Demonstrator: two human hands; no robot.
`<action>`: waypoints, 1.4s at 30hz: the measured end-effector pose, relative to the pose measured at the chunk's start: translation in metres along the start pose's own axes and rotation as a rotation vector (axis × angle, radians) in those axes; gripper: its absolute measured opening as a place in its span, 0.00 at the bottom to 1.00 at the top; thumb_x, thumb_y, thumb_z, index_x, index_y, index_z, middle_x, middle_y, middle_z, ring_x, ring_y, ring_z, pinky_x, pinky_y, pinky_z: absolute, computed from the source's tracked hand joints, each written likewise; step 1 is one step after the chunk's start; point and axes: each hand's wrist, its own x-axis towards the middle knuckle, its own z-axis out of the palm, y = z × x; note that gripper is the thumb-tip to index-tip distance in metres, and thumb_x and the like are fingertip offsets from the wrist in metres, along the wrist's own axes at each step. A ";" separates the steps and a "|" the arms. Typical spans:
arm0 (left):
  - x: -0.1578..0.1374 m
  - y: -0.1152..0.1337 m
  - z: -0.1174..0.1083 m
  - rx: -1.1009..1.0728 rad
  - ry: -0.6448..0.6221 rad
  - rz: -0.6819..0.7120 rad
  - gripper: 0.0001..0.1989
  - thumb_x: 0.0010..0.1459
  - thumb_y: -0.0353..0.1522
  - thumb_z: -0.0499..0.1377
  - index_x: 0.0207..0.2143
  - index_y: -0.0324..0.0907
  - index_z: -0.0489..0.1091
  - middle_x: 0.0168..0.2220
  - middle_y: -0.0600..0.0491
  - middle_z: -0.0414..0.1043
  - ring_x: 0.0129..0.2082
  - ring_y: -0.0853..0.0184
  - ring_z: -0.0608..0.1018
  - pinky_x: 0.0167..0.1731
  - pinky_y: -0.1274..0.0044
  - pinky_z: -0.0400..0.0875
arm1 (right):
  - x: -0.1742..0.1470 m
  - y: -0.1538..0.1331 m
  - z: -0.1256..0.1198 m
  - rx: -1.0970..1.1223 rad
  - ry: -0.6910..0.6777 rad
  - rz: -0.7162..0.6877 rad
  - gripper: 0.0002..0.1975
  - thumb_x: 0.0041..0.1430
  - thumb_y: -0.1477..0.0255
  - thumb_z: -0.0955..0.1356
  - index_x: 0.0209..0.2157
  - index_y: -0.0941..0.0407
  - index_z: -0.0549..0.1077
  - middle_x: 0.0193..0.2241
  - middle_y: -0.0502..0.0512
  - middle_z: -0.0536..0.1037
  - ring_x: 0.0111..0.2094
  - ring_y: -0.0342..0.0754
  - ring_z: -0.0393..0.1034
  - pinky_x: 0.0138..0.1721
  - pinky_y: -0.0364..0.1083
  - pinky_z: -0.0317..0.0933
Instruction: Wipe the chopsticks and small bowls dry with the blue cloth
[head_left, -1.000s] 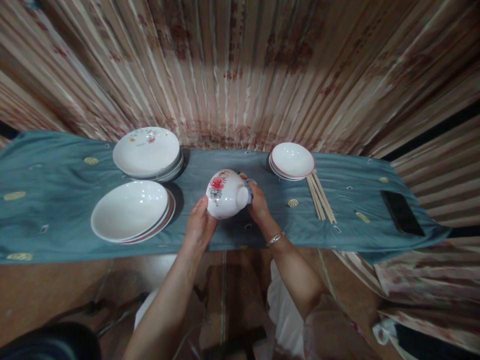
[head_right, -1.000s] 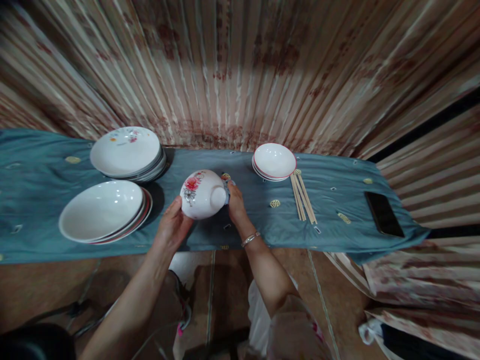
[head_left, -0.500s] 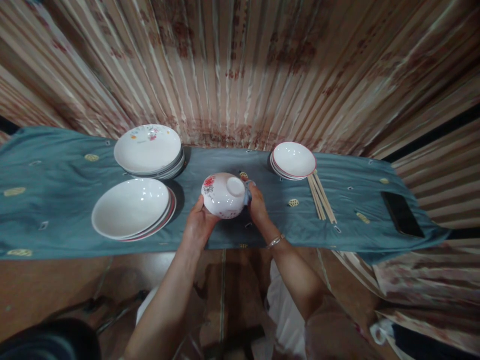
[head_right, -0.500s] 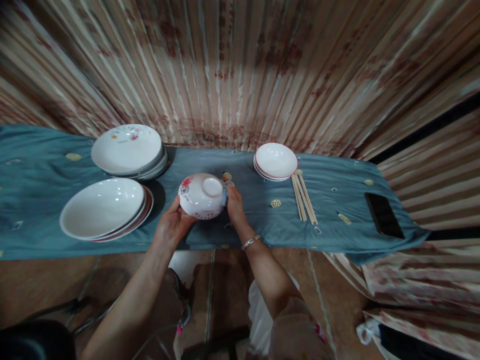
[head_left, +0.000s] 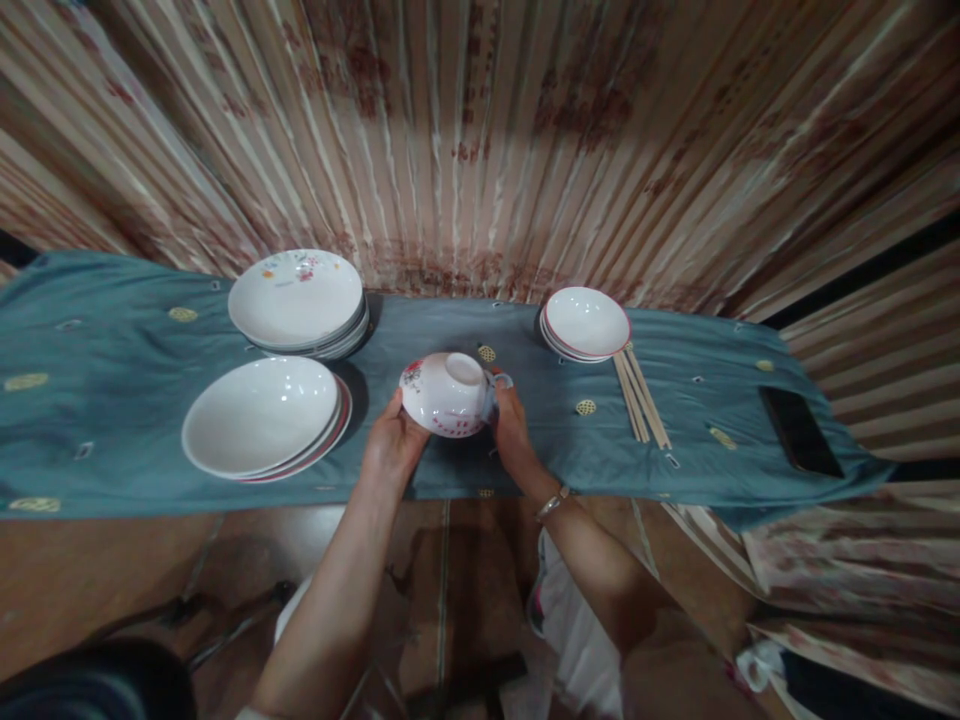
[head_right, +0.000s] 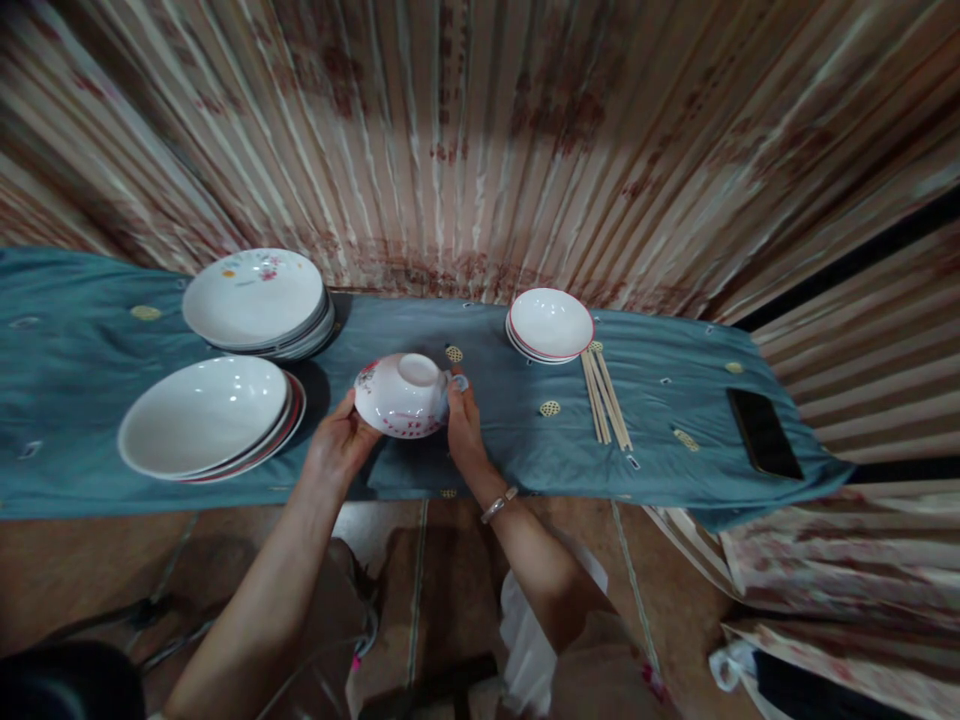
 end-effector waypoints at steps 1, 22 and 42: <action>-0.001 0.000 0.001 0.004 0.007 0.004 0.23 0.71 0.27 0.45 0.66 0.35 0.60 0.30 0.50 0.82 0.24 0.67 0.82 0.46 0.72 0.78 | -0.005 -0.001 0.001 -0.025 -0.003 0.010 0.34 0.61 0.47 0.63 0.60 0.54 0.68 0.61 0.58 0.72 0.63 0.55 0.63 0.67 0.59 0.53; -0.002 0.001 0.004 0.057 -0.042 -0.004 0.23 0.72 0.31 0.44 0.64 0.35 0.63 0.43 0.44 0.83 0.41 0.63 0.84 0.51 0.70 0.76 | -0.061 -0.009 0.006 -0.970 -0.354 -0.780 0.44 0.69 0.59 0.61 0.71 0.56 0.27 0.73 0.69 0.27 0.73 0.66 0.28 0.68 0.69 0.45; -0.006 -0.012 -0.005 0.212 -0.170 0.070 0.19 0.70 0.29 0.50 0.58 0.32 0.70 0.41 0.45 0.83 0.42 0.65 0.84 0.51 0.77 0.74 | -0.055 -0.019 0.009 -1.084 -0.423 -0.897 0.35 0.70 0.53 0.55 0.69 0.60 0.51 0.70 0.69 0.54 0.74 0.60 0.34 0.68 0.64 0.44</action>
